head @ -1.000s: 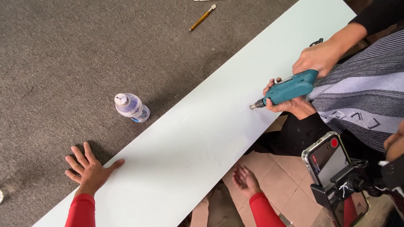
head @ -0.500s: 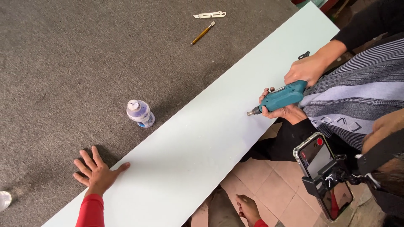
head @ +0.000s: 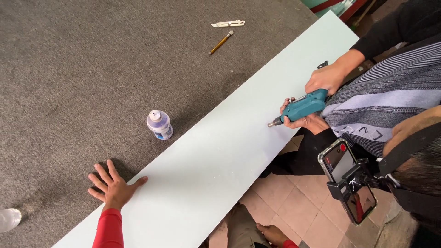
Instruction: Using a power drill to finish or enlarge pre-drilled holes in a white board while applying a liquid lubricant or cleaner.
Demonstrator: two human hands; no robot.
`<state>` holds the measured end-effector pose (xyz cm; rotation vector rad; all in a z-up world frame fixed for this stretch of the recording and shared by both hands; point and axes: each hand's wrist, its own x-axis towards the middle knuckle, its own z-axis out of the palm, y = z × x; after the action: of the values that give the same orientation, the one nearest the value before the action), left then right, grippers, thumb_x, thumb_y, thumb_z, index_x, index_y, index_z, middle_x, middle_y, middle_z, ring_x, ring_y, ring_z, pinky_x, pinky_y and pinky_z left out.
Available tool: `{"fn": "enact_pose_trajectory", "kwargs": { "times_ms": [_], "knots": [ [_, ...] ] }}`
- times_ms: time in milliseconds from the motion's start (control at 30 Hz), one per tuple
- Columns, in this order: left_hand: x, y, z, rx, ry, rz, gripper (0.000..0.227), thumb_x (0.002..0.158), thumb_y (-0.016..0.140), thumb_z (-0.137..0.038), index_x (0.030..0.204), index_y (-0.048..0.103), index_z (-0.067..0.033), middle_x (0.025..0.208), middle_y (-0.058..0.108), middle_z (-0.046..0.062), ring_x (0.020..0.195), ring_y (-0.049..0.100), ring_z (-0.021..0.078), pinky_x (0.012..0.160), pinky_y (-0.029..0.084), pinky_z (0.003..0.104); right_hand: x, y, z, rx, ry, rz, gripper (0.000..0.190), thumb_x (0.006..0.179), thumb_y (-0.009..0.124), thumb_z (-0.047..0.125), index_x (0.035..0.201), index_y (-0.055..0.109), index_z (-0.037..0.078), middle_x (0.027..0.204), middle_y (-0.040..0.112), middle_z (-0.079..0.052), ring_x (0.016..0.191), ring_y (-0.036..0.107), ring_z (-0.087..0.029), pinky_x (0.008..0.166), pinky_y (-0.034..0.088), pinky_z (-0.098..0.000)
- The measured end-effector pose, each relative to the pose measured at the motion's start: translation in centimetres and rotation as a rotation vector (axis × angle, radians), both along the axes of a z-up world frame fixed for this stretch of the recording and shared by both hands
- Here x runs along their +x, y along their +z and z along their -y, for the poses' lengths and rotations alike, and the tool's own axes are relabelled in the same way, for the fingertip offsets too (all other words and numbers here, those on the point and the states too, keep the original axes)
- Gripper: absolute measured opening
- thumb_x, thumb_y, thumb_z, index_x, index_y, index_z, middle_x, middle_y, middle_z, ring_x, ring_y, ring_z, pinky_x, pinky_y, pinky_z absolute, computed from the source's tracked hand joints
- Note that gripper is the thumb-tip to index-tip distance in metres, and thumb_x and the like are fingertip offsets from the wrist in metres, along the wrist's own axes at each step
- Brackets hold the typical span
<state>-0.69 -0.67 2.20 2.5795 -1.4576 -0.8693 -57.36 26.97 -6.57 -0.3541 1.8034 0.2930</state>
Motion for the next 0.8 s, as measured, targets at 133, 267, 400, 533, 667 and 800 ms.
{"fn": "enact_pose_trajectory", "kwargs": {
  "times_ms": [133,267,400,533,667,800],
  "knots": [
    [0.1,-0.3,-0.2,-0.020,-0.004,0.000,0.164,0.050,0.076,-0.091,0.178,-0.002,-0.0255,0.186,-0.021,0.011,0.168,-0.025,0.0411,0.127,-0.014,0.072,0.5,0.4,1.6,-0.007,0.420,-0.030,0.056,0.093,0.065,0.074,0.102,0.081,0.021,0.113,0.084,0.000,0.106,0.077,-0.016,0.090,0.054,-0.0281],
    [0.0,0.1,0.1,0.001,-0.010,0.003,0.163,0.052,0.076,-0.090,0.178,-0.003,-0.0248,0.185,-0.022,0.011,0.167,-0.027,0.0408,0.127,-0.015,0.072,0.9,1.7,3.0,-0.114,0.632,-0.040,0.038,0.088,0.076,0.062,0.083,0.079,0.025,0.084,0.078,0.004,0.081,0.071,-0.013,0.074,0.051,-0.0275],
    [-0.3,1.5,0.2,0.043,-0.003,-0.021,0.161,0.055,0.078,-0.088,0.178,-0.005,-0.0247,0.185,-0.025,0.010,0.167,-0.030,0.0395,0.127,-0.018,0.069,1.6,3.7,4.0,-0.189,0.595,-0.117,0.020,0.079,0.082,0.043,0.086,0.090,0.027,0.081,0.083,0.009,0.076,0.074,-0.008,0.071,0.055,-0.0256],
    [-0.1,0.4,0.0,0.004,-0.017,0.003,0.163,0.052,0.077,-0.090,0.178,-0.002,-0.0239,0.185,-0.021,0.012,0.167,-0.026,0.0417,0.127,-0.015,0.072,3.2,6.4,5.6,-0.287,0.675,-0.169,0.022,0.087,0.079,0.043,0.089,0.091,0.025,0.095,0.087,0.006,0.095,0.076,-0.016,0.080,0.061,-0.0344],
    [-0.2,1.1,0.2,0.033,-0.016,-0.010,0.162,0.055,0.077,-0.089,0.178,-0.004,-0.0232,0.185,-0.024,0.012,0.167,-0.029,0.0404,0.127,-0.017,0.070,8.1,15.4,10.3,-0.361,0.385,-0.038,0.040,0.096,0.070,0.037,0.061,0.075,0.020,0.061,0.066,0.009,0.054,0.051,-0.007,0.062,0.043,-0.0255],
    [-0.1,0.8,0.1,0.026,-0.012,-0.013,0.162,0.054,0.076,-0.089,0.178,-0.005,-0.0235,0.185,-0.025,0.010,0.167,-0.030,0.0394,0.127,-0.017,0.070,11.6,19.7,14.4,-0.578,0.327,0.107,0.054,0.096,0.069,0.029,0.049,0.048,0.014,0.047,0.047,0.004,0.046,0.037,-0.009,0.058,0.034,-0.0287]
  ]
}}
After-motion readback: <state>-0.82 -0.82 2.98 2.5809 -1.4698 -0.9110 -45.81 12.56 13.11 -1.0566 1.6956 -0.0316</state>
